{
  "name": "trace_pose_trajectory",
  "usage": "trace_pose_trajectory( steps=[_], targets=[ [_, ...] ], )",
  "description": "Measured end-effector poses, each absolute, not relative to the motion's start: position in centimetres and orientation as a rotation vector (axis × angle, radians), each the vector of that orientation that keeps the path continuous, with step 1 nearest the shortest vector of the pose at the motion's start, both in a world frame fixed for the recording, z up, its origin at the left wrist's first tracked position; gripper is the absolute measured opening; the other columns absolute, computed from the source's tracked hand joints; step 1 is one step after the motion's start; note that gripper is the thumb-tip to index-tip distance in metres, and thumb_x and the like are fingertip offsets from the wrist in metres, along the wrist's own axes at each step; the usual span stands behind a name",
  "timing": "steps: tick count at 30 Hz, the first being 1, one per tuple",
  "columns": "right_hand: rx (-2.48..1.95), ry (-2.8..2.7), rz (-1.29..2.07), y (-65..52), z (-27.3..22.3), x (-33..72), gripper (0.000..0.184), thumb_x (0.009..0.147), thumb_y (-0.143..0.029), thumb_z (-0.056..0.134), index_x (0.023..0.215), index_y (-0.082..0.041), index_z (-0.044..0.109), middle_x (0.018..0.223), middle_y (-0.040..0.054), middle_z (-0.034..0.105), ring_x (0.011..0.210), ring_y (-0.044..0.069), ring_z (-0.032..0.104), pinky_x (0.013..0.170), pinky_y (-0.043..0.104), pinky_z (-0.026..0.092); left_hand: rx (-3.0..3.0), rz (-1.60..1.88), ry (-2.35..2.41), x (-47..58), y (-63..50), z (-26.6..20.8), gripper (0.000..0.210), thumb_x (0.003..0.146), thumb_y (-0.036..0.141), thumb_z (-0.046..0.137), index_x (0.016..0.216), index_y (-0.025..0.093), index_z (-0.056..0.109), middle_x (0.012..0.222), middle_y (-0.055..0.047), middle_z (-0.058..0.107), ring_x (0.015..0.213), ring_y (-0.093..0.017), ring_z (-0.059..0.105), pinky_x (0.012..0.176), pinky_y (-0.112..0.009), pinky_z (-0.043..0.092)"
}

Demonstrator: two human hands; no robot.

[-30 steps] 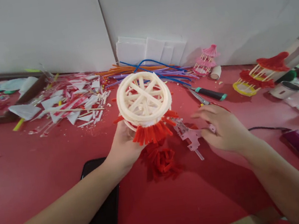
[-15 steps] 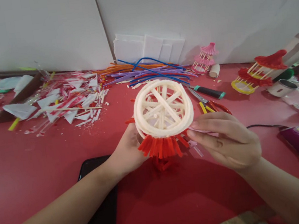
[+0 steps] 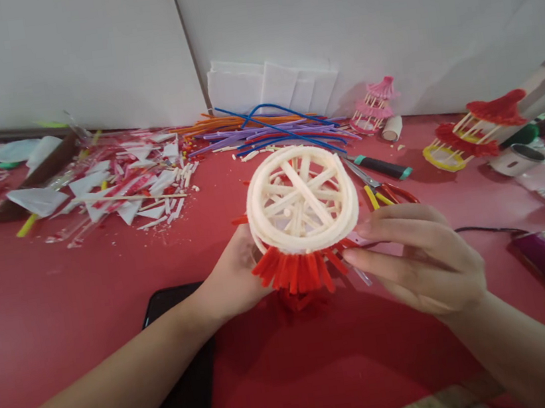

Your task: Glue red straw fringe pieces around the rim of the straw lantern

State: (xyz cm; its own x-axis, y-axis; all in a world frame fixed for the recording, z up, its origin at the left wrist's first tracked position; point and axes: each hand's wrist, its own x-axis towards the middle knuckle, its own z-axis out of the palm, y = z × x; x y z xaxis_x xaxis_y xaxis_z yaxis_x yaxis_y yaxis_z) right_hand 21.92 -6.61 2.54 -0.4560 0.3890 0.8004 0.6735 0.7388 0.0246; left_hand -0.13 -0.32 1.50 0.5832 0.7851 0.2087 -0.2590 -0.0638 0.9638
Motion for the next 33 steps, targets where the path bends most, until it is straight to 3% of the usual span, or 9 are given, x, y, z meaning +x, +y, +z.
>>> trace_pose_trajectory(
  steps=[13, 16, 19, 24, 29, 33],
  targets=[
    [-0.793, -2.094, -0.443, -6.3, 2.7, 21.4, 0.033, 0.070, -0.003, 0.070, 0.097, -0.022, 0.068, 0.099, 0.0042, 0.063, 0.091, 0.019, 0.062, 0.075, 0.033, 0.059, 1.395, 0.910, 0.544, 0.0, -0.3, 1.8, 0.052, 0.060, 0.026, 0.085, 0.109, 0.023, 0.069, 0.107, -0.011, 0.075, 0.120, -0.035, 0.060, 0.103, -0.051, 0.047],
    [-0.742, -2.042, -0.384, -6.3, 2.5, 21.7, 0.038, 0.070, -0.004, 0.064, 0.105, -0.020, 0.063, 0.101, 0.0063, 0.062, 0.090, 0.020, 0.063, 0.076, 0.037, 0.059, 1.387, 0.945, 0.561, 0.0, -0.3, 1.6, 0.050, 0.057, 0.024, 0.086, 0.104, 0.022, 0.070, 0.109, -0.012, 0.074, 0.121, -0.034, 0.059, 0.105, -0.047, 0.046],
    [-0.788, -2.006, -0.235, -6.1, 2.5, 21.8, 0.034, 0.070, -0.005, 0.058, 0.100, -0.020, 0.060, 0.090, 0.0047, 0.062, 0.081, 0.018, 0.060, 0.071, 0.038, 0.055, 1.292, 1.085, 0.685, -0.1, -0.3, 0.9, 0.046, 0.054, 0.021, 0.088, 0.095, 0.023, 0.067, 0.117, -0.010, 0.071, 0.123, -0.033, 0.057, 0.105, -0.043, 0.046],
    [-0.805, -2.680, 0.144, -6.0, 2.8, 21.1, 0.012, 0.084, -0.022, 0.057, 0.095, -0.020, 0.061, 0.086, 0.0026, 0.066, 0.086, 0.018, 0.057, 0.079, 0.037, 0.048, 1.117, 1.223, 0.792, -0.2, 0.1, -0.1, 0.057, 0.059, 0.011, 0.084, 0.108, 0.023, 0.058, 0.122, -0.006, 0.068, 0.117, -0.027, 0.061, 0.105, -0.041, 0.047],
    [-0.924, -2.779, 0.118, -6.0, 2.0, 20.3, 0.028, 0.092, -0.029, 0.052, 0.117, -0.017, 0.058, 0.099, 0.0058, 0.067, 0.095, 0.019, 0.055, 0.093, 0.039, 0.042, 1.235, 1.191, 0.656, 0.0, 0.3, 0.1, 0.039, 0.065, 0.007, 0.080, 0.098, 0.021, 0.064, 0.113, -0.004, 0.072, 0.114, -0.024, 0.063, 0.098, -0.033, 0.052],
    [-0.927, -2.775, 0.048, -6.0, 1.3, 19.6, 0.027, 0.094, -0.025, 0.047, 0.117, -0.019, 0.060, 0.096, 0.0054, 0.067, 0.092, 0.019, 0.054, 0.089, 0.038, 0.041, 1.217, 1.220, 0.779, 0.2, 0.0, 0.4, 0.038, 0.065, 0.013, 0.082, 0.097, 0.022, 0.064, 0.109, -0.003, 0.073, 0.104, -0.021, 0.067, 0.090, -0.029, 0.055]
  ],
)
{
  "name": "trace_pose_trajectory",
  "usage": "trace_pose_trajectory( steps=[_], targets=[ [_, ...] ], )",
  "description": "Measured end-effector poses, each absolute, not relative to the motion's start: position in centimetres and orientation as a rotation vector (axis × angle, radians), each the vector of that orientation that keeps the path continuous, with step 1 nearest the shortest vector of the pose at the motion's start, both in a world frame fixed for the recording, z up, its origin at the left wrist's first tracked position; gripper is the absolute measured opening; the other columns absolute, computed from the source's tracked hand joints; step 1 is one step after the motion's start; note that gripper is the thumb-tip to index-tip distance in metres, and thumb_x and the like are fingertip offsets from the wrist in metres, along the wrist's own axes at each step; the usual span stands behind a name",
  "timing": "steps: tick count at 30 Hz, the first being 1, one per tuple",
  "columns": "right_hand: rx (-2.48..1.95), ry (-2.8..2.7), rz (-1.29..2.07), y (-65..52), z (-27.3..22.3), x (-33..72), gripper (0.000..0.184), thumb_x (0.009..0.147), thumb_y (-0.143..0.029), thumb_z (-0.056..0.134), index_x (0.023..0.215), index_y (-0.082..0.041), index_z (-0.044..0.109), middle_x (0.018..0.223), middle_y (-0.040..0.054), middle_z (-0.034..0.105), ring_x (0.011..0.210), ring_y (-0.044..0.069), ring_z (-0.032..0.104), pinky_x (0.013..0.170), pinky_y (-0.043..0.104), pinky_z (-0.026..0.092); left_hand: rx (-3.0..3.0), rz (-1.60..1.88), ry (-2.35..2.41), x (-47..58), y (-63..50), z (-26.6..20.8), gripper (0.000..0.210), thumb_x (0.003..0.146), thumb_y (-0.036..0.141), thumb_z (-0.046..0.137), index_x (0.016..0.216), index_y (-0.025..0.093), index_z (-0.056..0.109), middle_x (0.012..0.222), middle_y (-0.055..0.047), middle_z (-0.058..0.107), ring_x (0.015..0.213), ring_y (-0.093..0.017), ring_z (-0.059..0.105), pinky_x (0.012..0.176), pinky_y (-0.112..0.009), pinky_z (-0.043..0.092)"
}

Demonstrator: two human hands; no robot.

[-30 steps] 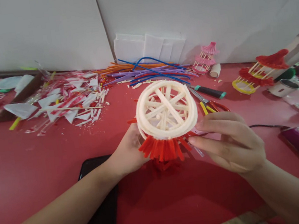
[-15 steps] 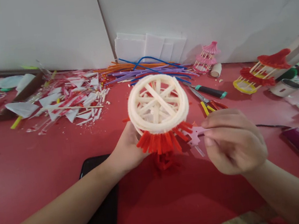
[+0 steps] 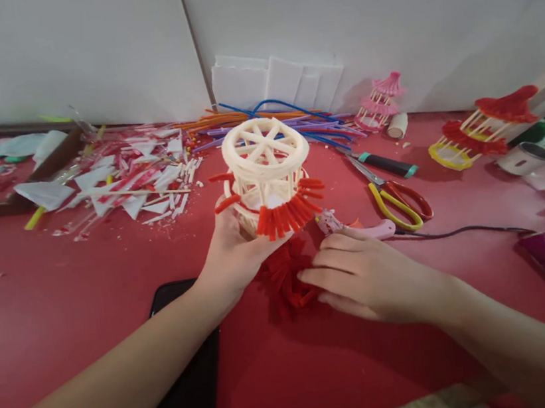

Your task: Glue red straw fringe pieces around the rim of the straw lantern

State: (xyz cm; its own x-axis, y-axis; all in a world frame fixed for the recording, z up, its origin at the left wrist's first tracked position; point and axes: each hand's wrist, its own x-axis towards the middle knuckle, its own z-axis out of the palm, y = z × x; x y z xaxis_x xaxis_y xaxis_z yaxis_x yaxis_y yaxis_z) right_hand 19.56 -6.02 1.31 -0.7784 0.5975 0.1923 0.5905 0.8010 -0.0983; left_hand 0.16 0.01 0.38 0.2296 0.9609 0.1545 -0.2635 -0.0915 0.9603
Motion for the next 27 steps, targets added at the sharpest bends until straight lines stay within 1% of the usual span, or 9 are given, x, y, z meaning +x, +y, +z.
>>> trace_pose_trajectory(
  steps=[3, 5, 8, 11, 14, 17, 22, 25, 27],
  targets=[
    [-0.919, -2.728, 0.013, -6.04, 0.84, 18.94, 0.021, 0.094, -0.022, 0.047, 0.105, -0.023, 0.065, 0.089, 0.0029, 0.064, 0.086, 0.017, 0.053, 0.077, 0.034, 0.040, 1.127, 1.271, 0.915, 0.21, -0.11, 0.39, 0.048, 0.062, 0.018, 0.085, 0.102, 0.023, 0.058, 0.105, -0.002, 0.073, 0.098, -0.019, 0.069, 0.086, -0.029, 0.056],
    [-0.902, -2.697, 0.033, -6.02, 0.58, 18.64, 0.021, 0.094, -0.020, 0.046, 0.097, -0.022, 0.067, 0.086, 0.0025, 0.063, 0.085, 0.016, 0.052, 0.073, 0.032, 0.039, 1.114, 1.240, 0.932, 0.20, -0.03, 0.36, 0.051, 0.062, 0.022, 0.086, 0.103, 0.022, 0.056, 0.103, -0.003, 0.072, 0.096, -0.020, 0.069, 0.085, -0.030, 0.056],
    [-0.870, -2.674, 0.114, -5.93, 0.38, 18.45, 0.021, 0.093, -0.016, 0.046, 0.097, -0.017, 0.067, 0.088, 0.0043, 0.064, 0.085, 0.016, 0.052, 0.075, 0.032, 0.042, 1.154, 1.164, 0.905, 0.15, 0.14, 0.36, 0.046, 0.065, 0.027, 0.084, 0.101, 0.020, 0.058, 0.102, -0.004, 0.072, 0.093, -0.020, 0.069, 0.083, -0.030, 0.055],
    [-0.880, -2.625, 0.152, -5.89, 0.43, 18.49, 0.020, 0.092, -0.016, 0.047, 0.099, -0.014, 0.066, 0.089, 0.0059, 0.066, 0.085, 0.017, 0.053, 0.076, 0.032, 0.045, 1.140, 1.182, 0.914, 0.05, 0.17, 0.34, 0.045, 0.065, 0.027, 0.084, 0.100, 0.020, 0.057, 0.099, -0.003, 0.071, 0.091, -0.018, 0.068, 0.083, -0.028, 0.054],
    [-0.890, -2.553, 0.163, -5.94, 0.55, 18.55, 0.020, 0.093, -0.019, 0.047, 0.097, -0.014, 0.067, 0.087, 0.0060, 0.066, 0.081, 0.016, 0.054, 0.075, 0.032, 0.047, 1.101, 1.163, 0.918, -0.04, 0.10, 0.28, 0.048, 0.065, 0.026, 0.085, 0.102, 0.020, 0.055, 0.101, -0.003, 0.070, 0.090, -0.016, 0.066, 0.085, -0.028, 0.053],
    [-0.859, -2.493, 0.191, -5.96, 0.47, 18.63, 0.018, 0.093, -0.019, 0.049, 0.097, -0.014, 0.067, 0.087, 0.0053, 0.067, 0.079, 0.014, 0.055, 0.073, 0.029, 0.048, 1.056, 1.136, 0.912, -0.06, 0.02, 0.24, 0.052, 0.064, 0.024, 0.085, 0.106, 0.021, 0.054, 0.104, -0.003, 0.070, 0.091, -0.015, 0.066, 0.086, -0.029, 0.053],
    [-0.869, -2.349, 0.326, -5.92, 0.19, 18.81, 0.016, 0.093, -0.017, 0.051, 0.097, -0.017, 0.066, 0.088, 0.0031, 0.068, 0.079, 0.012, 0.058, 0.074, 0.026, 0.049, 0.974, 1.164, 0.878, 0.03, -0.04, 0.11, 0.051, 0.064, 0.018, 0.085, 0.105, 0.021, 0.055, 0.102, -0.001, 0.071, 0.092, -0.013, 0.067, 0.085, -0.026, 0.054],
    [-0.859, -2.308, 0.394, -6.00, 0.53, 18.74, 0.011, 0.092, -0.018, 0.052, 0.094, -0.016, 0.063, 0.088, 0.0038, 0.067, 0.079, 0.013, 0.056, 0.074, 0.028, 0.049, 0.952, 1.176, 0.831, -0.02, 0.02, 0.03, 0.050, 0.065, 0.016, 0.084, 0.107, 0.021, 0.058, 0.107, -0.001, 0.071, 0.097, -0.014, 0.067, 0.088, -0.026, 0.054],
    [-0.873, -2.280, 0.439, -6.09, 0.94, 18.68, 0.011, 0.091, -0.016, 0.049, 0.088, -0.016, 0.059, 0.081, 0.0038, 0.063, 0.075, 0.013, 0.053, 0.070, 0.029, 0.047, 0.958, 1.167, 0.823, -0.09, 0.04, 0.09, 0.048, 0.066, 0.017, 0.084, 0.107, 0.022, 0.060, 0.108, -0.001, 0.072, 0.099, -0.016, 0.068, 0.087, -0.026, 0.054]
  ],
)
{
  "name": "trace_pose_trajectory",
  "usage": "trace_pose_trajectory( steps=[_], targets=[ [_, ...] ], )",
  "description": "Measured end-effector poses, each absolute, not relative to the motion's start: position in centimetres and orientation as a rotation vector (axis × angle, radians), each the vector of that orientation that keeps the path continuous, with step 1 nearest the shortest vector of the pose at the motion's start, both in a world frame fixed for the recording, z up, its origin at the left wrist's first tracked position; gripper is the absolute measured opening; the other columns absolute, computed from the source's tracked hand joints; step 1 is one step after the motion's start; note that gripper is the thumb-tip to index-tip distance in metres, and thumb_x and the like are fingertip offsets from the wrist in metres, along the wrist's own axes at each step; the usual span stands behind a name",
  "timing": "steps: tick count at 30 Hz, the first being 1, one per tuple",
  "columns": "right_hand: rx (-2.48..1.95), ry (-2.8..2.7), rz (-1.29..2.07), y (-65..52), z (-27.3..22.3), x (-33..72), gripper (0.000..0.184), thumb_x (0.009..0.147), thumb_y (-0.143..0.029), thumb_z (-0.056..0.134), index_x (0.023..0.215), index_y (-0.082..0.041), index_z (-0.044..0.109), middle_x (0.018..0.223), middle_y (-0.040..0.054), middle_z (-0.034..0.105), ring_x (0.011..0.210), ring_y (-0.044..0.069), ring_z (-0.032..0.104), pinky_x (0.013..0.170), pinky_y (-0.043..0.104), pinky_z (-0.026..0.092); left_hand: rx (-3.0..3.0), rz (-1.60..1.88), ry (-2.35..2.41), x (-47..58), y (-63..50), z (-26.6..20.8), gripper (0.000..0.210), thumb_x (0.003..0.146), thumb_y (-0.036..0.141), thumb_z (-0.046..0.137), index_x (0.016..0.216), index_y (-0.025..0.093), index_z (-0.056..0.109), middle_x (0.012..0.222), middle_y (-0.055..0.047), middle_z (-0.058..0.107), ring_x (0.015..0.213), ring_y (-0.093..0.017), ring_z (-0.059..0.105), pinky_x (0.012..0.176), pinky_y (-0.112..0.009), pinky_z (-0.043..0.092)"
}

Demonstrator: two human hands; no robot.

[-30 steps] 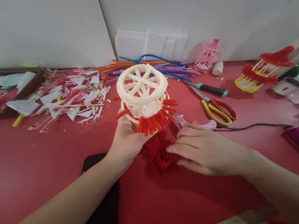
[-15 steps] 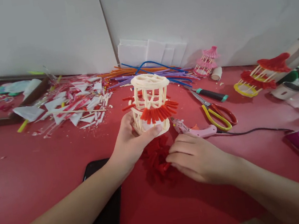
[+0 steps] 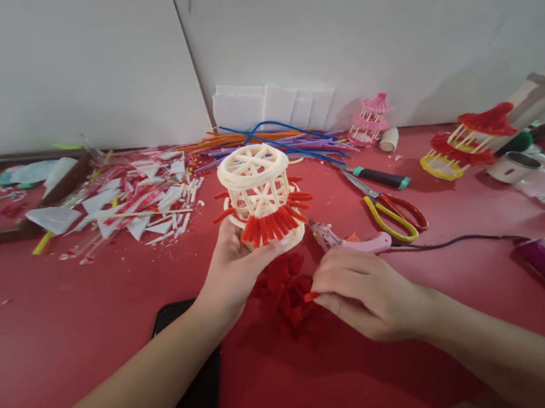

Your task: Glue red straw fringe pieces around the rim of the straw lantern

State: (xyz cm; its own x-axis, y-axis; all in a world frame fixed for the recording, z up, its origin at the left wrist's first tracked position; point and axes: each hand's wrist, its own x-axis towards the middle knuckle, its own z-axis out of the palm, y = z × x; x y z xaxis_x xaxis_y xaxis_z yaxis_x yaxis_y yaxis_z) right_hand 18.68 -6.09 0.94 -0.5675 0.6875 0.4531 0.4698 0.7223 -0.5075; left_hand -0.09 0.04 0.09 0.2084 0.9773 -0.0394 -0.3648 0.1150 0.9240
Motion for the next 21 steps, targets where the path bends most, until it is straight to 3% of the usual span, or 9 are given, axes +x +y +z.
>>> trace_pose_trajectory(
  steps=[4, 8, 11, 18, 21],
  targets=[
    [-0.981, -2.164, 0.390, -6.1, 1.4, 18.8, 0.019, 0.090, -0.014, 0.043, 0.074, -0.017, 0.051, 0.066, 0.0001, 0.051, 0.062, 0.011, 0.045, 0.058, 0.028, 0.041, 0.996, 1.152, 0.810, -0.2, 0.0, 0.3, 0.044, 0.068, 0.018, 0.083, 0.107, 0.025, 0.063, 0.108, 0.001, 0.073, 0.099, -0.015, 0.069, 0.086, -0.024, 0.055],
    [-1.035, -2.073, 0.196, -5.9, 1.2, 19.3, 0.009, 0.089, -0.015, 0.054, 0.088, -0.016, 0.063, 0.079, 0.0041, 0.064, 0.072, 0.012, 0.059, 0.066, 0.027, 0.051, 1.103, 1.129, 0.750, -0.4, 0.1, 0.3, 0.041, 0.072, 0.015, 0.080, 0.108, 0.029, 0.066, 0.118, 0.002, 0.071, 0.109, -0.015, 0.066, 0.093, -0.023, 0.053],
    [-0.988, -2.003, 0.083, -6.0, 1.3, 19.5, 0.018, 0.085, -0.012, 0.061, 0.101, -0.018, 0.069, 0.094, 0.0060, 0.072, 0.084, 0.013, 0.067, 0.076, 0.026, 0.057, 1.173, 1.121, 0.733, -0.5, 0.2, 0.3, 0.038, 0.074, 0.016, 0.078, 0.108, 0.029, 0.067, 0.122, 0.001, 0.069, 0.114, -0.016, 0.063, 0.098, -0.026, 0.051],
    [-1.001, -1.859, 0.235, -6.2, 1.7, 19.6, 0.021, 0.079, -0.006, 0.067, 0.095, -0.020, 0.071, 0.084, 0.0008, 0.075, 0.074, 0.011, 0.070, 0.067, 0.020, 0.059, 1.270, 1.108, 0.724, -0.4, 0.4, 0.5, 0.040, 0.069, 0.017, 0.081, 0.105, 0.025, 0.068, 0.121, -0.004, 0.070, 0.117, -0.024, 0.062, 0.103, -0.035, 0.048],
    [-0.958, -1.862, 0.156, -6.4, 1.8, 20.2, 0.030, 0.077, -0.004, 0.068, 0.100, -0.021, 0.070, 0.091, 0.0005, 0.075, 0.079, 0.012, 0.070, 0.069, 0.023, 0.060, 1.350, 1.083, 0.713, -0.3, 0.3, 0.7, 0.037, 0.067, 0.020, 0.082, 0.102, 0.024, 0.070, 0.115, -0.007, 0.072, 0.119, -0.028, 0.060, 0.102, -0.038, 0.049]
  ],
)
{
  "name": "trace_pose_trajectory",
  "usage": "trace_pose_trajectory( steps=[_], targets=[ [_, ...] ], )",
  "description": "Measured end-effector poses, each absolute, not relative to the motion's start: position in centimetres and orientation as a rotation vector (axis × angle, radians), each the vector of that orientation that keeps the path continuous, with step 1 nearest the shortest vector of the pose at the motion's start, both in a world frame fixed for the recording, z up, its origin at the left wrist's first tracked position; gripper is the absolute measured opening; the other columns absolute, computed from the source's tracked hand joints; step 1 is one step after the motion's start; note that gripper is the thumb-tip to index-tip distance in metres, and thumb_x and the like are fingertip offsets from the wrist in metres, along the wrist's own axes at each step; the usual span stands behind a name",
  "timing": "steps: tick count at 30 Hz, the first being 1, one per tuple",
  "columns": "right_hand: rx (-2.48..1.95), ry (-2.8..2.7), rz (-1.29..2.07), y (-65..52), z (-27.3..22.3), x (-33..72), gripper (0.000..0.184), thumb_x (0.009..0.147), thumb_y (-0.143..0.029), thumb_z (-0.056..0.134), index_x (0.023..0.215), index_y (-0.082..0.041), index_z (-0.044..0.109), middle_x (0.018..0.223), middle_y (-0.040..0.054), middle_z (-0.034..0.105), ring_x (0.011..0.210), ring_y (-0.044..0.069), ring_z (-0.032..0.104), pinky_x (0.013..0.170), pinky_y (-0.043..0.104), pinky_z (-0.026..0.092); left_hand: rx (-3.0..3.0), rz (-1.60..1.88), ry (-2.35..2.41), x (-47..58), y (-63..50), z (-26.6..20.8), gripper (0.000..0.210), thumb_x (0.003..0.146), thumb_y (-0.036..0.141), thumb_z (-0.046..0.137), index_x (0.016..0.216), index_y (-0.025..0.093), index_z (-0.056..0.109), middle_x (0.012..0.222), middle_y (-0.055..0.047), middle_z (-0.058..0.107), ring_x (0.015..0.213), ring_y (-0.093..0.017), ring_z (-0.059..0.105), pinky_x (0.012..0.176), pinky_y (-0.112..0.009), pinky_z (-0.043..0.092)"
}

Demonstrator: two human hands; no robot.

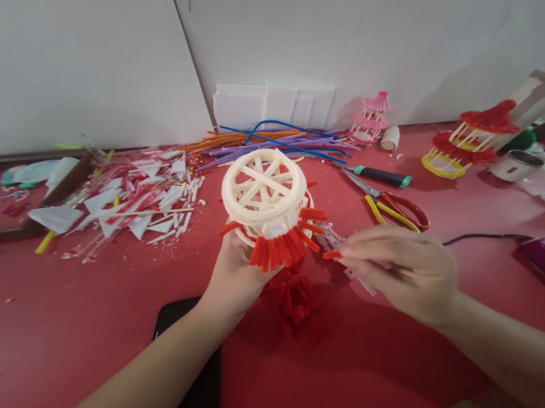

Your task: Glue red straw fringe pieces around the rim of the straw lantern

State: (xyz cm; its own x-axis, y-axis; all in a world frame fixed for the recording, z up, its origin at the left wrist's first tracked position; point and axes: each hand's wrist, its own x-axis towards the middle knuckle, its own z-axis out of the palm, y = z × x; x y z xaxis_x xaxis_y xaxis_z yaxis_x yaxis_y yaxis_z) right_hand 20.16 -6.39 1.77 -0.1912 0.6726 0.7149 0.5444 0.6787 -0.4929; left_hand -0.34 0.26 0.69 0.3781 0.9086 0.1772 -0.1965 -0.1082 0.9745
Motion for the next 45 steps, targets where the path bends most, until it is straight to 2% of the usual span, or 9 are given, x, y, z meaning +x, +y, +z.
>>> trace_pose_trajectory(
  steps=[3, 6, 10, 13, 19, 23, 32, 40, 45],
  targets=[
    [-0.922, -1.903, 0.000, -6.8, 1.7, 20.9, 0.043, 0.076, 0.001, 0.065, 0.112, -0.023, 0.067, 0.103, 0.0014, 0.073, 0.090, 0.014, 0.070, 0.079, 0.026, 0.061, 1.403, 1.070, 0.710, -0.2, 0.1, 0.9, 0.036, 0.065, 0.023, 0.084, 0.099, 0.022, 0.071, 0.105, -0.009, 0.075, 0.121, -0.030, 0.059, 0.106, -0.041, 0.046],
    [-0.944, -1.906, -0.168, -7.1, 1.6, 21.3, 0.050, 0.075, 0.004, 0.065, 0.118, -0.023, 0.064, 0.106, 0.0017, 0.073, 0.092, 0.014, 0.070, 0.081, 0.027, 0.060, 1.434, 1.071, 0.709, 0.0, -0.1, 1.1, 0.045, 0.061, 0.023, 0.085, 0.103, 0.023, 0.068, 0.107, -0.009, 0.074, 0.124, -0.030, 0.056, 0.110, -0.042, 0.041],
    [-0.917, -1.843, -0.265, -7.1, 1.9, 21.3, 0.050, 0.073, 0.003, 0.068, 0.117, -0.022, 0.065, 0.098, 0.0029, 0.072, 0.087, 0.017, 0.068, 0.078, 0.034, 0.060, 1.423, 1.077, 0.700, 0.3, -0.3, 1.2, 0.069, 0.057, 0.017, 0.086, 0.120, 0.023, 0.058, 0.115, -0.010, 0.070, 0.125, -0.030, 0.055, 0.108, -0.043, 0.043],
    [-0.943, -1.869, -0.289, -7.0, 2.5, 20.9, 0.043, 0.074, -0.001, 0.068, 0.111, -0.024, 0.068, 0.091, 0.0036, 0.069, 0.082, 0.019, 0.065, 0.073, 0.038, 0.059, 1.400, 1.073, 0.676, 0.3, -0.5, 1.1, 0.075, 0.057, 0.013, 0.086, 0.125, 0.024, 0.053, 0.118, -0.010, 0.069, 0.119, -0.028, 0.060, 0.102, -0.039, 0.047],
    [-0.999, -1.959, -0.388, -7.0, 3.4, 19.7, 0.025, 0.076, -0.003, 0.067, 0.095, -0.019, 0.070, 0.082, 0.0043, 0.067, 0.077, 0.017, 0.062, 0.070, 0.035, 0.057, 1.376, 1.097, 0.650, 0.5, -0.8, 1.4, 0.074, 0.058, 0.009, 0.083, 0.124, 0.026, 0.053, 0.116, -0.008, 0.070, 0.119, -0.027, 0.060, 0.100, -0.036, 0.049],
    [-1.001, -1.996, -0.415, -6.9, 3.2, 19.6, 0.025, 0.074, -0.002, 0.067, 0.095, -0.016, 0.070, 0.082, 0.0065, 0.067, 0.077, 0.017, 0.063, 0.071, 0.035, 0.056, 1.368, 1.081, 0.636, 0.5, -0.8, 1.6, 0.074, 0.059, 0.009, 0.083, 0.124, 0.026, 0.053, 0.116, -0.009, 0.070, 0.118, -0.027, 0.061, 0.100, -0.037, 0.049],
    [-1.067, -2.009, -0.531, -7.0, 3.2, 19.7, 0.025, 0.076, -0.004, 0.067, 0.096, -0.020, 0.070, 0.083, 0.0039, 0.067, 0.080, 0.018, 0.058, 0.076, 0.035, 0.053, 1.388, 1.095, 0.688, 0.3, -0.5, 1.2, 0.073, 0.059, 0.012, 0.085, 0.124, 0.024, 0.055, 0.116, -0.010, 0.070, 0.122, -0.029, 0.058, 0.110, -0.044, 0.039],
    [-1.043, -1.975, -0.528, -6.9, 3.4, 19.8, 0.025, 0.078, -0.005, 0.066, 0.090, -0.025, 0.072, 0.079, 0.0009, 0.063, 0.077, 0.015, 0.058, 0.071, 0.031, 0.052, 1.423, 1.102, 0.677, 0.2, -0.4, 1.5, 0.073, 0.057, 0.013, 0.085, 0.124, 0.024, 0.056, 0.117, -0.011, 0.070, 0.129, -0.031, 0.051, 0.111, -0.045, 0.039],
    [-0.914, -2.049, -0.486, -6.2, 3.9, 20.8, 0.022, 0.078, -0.014, 0.072, 0.097, -0.027, 0.070, 0.087, 0.0012, 0.065, 0.083, 0.015, 0.058, 0.072, 0.030, 0.054, 1.417, 1.058, 0.666, 0.3, -0.6, 2.1, 0.069, 0.057, 0.019, 0.086, 0.121, 0.024, 0.059, 0.114, -0.010, 0.071, 0.128, -0.032, 0.052, 0.111, -0.047, 0.038]
  ],
)
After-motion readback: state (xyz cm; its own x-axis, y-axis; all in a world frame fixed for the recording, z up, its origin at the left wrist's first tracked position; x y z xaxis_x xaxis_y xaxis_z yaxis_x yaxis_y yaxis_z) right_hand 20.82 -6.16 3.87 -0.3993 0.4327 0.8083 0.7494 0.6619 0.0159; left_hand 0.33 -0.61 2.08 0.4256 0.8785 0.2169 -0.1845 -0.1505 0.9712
